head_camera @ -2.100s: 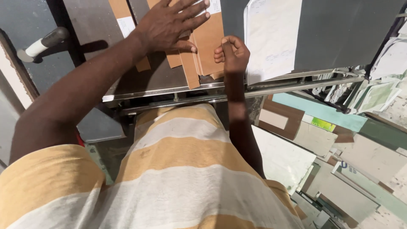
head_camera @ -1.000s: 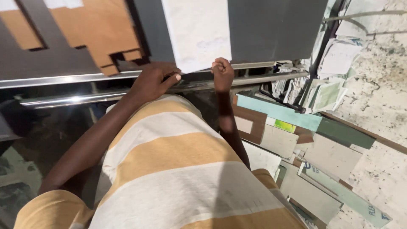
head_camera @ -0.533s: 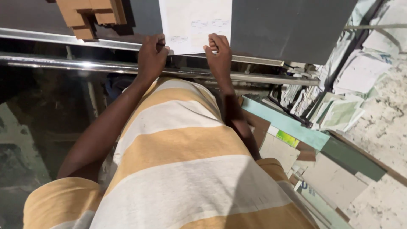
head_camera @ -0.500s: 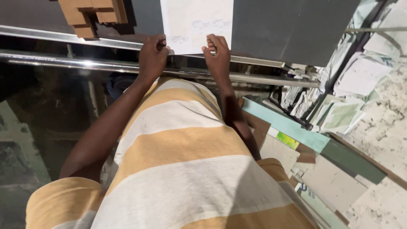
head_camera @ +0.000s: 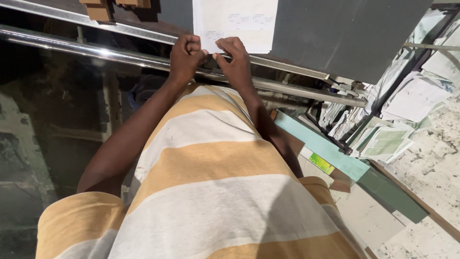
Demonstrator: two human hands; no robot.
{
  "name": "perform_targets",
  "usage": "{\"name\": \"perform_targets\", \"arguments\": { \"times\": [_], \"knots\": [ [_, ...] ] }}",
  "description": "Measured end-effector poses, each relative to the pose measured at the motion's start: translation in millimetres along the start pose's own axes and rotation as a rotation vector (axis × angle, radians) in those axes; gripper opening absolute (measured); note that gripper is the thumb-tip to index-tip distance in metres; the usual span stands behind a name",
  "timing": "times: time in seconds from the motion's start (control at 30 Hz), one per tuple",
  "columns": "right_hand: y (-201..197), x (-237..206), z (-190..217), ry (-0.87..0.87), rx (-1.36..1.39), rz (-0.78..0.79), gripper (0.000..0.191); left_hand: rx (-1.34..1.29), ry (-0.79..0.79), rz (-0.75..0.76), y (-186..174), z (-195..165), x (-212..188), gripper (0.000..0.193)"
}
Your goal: The person places small white labels onto several wooden pieces arranged on a metal workbench. They repeatedly pick up labels and press them onto the wood, occasionally consulting a paper document on the bench.
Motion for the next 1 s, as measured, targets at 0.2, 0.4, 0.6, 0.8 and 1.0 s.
{"name": "perform_targets", "arguments": {
  "times": [0.2,0.4,0.6,0.8,1.0],
  "knots": [
    [5,0,5,-0.081,-0.106,0.016,0.026,-0.084,0.082,0.046,3,2,-2,0.024],
    [3,6,8,0.015,0.024,0.017,0.024,-0.04,0.137,0.081,7,-4,2,0.018],
    [-3,10,19,0.004,0.043,-0.055,0.023,-0.029,0.176,0.129,12,-11,-1,0.014],
    [-8,11,22,-0.041,0.04,-0.085,0.014,0.178,0.321,0.069,15,-21,-3,0.01],
    [-25,17,-4,0.378,0.456,-0.152,0.014,0.245,0.223,-0.037,5,-13,-1,0.012]
  ]
}}
Point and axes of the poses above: each hand's wrist, its own x-axis towards the middle knuckle, its own y-axis out of the palm, z = x × y, the point moved 3 cm from there along x, towards the middle knuckle, and after that the axes turned 1 degree about -y, right-handed, at the moved point
